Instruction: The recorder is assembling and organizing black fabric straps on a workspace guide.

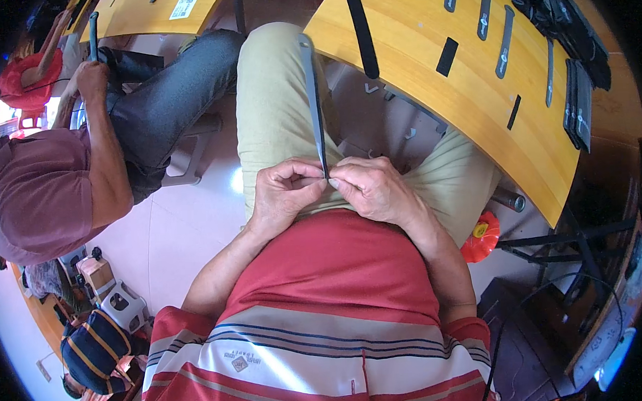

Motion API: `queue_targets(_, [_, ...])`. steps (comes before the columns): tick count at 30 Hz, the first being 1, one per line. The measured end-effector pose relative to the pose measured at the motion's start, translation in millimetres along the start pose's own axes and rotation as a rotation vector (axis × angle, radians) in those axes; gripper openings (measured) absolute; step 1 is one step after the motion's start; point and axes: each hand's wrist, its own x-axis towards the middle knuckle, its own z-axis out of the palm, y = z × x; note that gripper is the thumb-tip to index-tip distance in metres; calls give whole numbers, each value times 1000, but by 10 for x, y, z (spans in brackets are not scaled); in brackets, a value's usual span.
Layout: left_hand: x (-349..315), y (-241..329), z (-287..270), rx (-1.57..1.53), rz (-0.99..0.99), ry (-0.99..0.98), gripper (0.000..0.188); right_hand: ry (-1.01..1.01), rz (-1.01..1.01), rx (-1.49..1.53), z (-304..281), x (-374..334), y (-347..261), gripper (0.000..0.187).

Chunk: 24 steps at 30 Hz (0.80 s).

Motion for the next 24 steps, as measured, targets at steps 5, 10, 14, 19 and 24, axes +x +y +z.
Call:
queue_targets(5, [-9, -13, 1, 41, -15, 7, 14, 5, -17, -122, 46, -19, -7, 8])
queue_targets(10, [-4, -4, 15, 63, -31, 13, 14, 47, -77, -183, 100, -32, 41, 7])
queue_targets(14, [-5, 8, 18, 66, -51, 20, 14, 31, -74, -242, 99, -44, 95, 7])
queue_targets(19, [2, 45, 34, 22, -65, -6, 14, 46, -32, -91, 60, -42, 83, 8])
queue_targets(24, [-2, 19, 20, 11, -59, 5, 14, -3, 51, 70, -21, -29, 50, 13])
